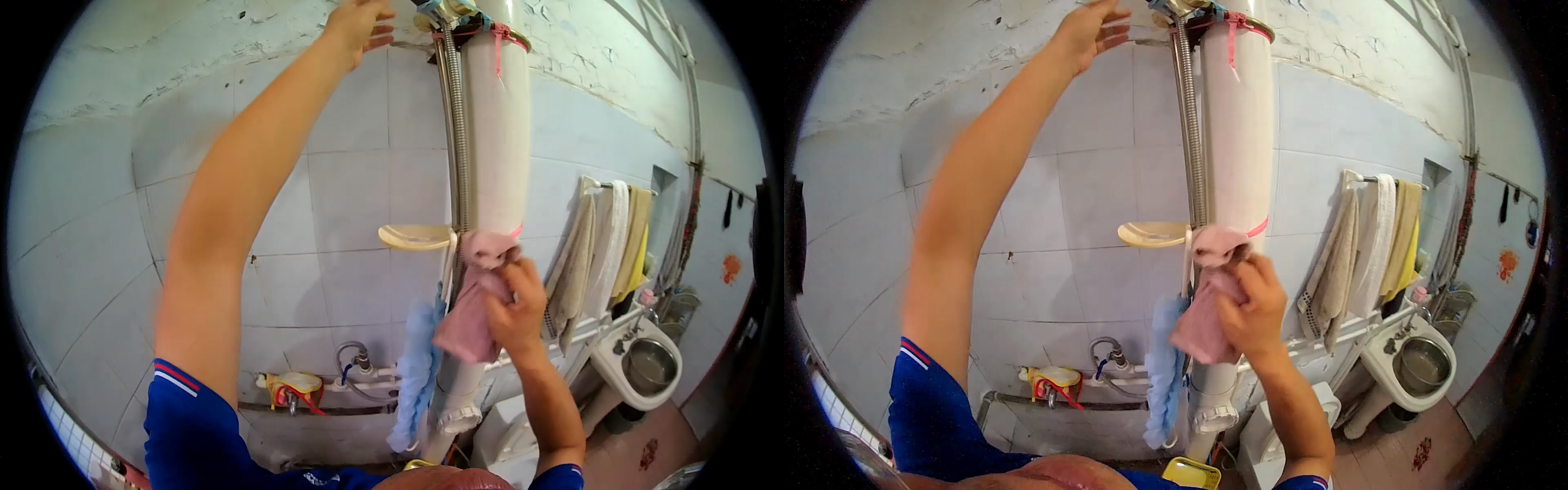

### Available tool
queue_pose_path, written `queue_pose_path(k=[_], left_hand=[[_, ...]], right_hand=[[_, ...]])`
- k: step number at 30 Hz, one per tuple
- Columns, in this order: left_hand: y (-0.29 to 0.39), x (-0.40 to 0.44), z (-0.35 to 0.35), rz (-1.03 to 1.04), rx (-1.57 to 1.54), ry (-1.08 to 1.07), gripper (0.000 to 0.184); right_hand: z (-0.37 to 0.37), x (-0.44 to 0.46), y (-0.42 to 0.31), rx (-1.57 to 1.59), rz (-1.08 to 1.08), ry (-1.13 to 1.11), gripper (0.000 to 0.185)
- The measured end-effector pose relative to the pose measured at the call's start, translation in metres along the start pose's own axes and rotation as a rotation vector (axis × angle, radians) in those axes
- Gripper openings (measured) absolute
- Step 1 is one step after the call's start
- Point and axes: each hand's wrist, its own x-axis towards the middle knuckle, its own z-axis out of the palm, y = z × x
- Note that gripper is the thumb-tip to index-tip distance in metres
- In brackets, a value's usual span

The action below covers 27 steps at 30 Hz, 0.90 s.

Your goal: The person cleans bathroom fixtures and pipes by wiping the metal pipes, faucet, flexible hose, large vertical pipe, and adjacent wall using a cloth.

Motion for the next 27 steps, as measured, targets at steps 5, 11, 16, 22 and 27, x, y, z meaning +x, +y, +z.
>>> queue_pose_path(k=[5, 11, 16, 22, 27], left_hand=[[-0.054, -0.070, -0.008, -0.055, 0.214, -0.143, 0.048], [-0.090, -0.165, -0.033, -0.069, 0.228, -0.264, 0.040], [-0.088, -0.230, -0.070, -0.014, 0.441, -0.355, 0.033], [-0.093, -0.259, -0.073, -0.049, 0.385, -0.373, 0.028], [-0.098, -0.285, -0.043, 0.108, 0.391, -0.465, 0.026]], right_hand=[[0.006, 0.066, -0.018, -0.106, -0.077, 0.252, 0.035], [0.036, 0.077, -0.002, -0.643, -0.237, 0.129, 0.037], [0.026, 0.054, -0.007, -0.519, -0.245, 0.013, 0.024], [0.017, 0.116, -0.013, -0.443, -0.074, 0.213, 0.030], [0.027, 0.192, -0.005, -0.365, -0.366, 0.234, 0.041]])
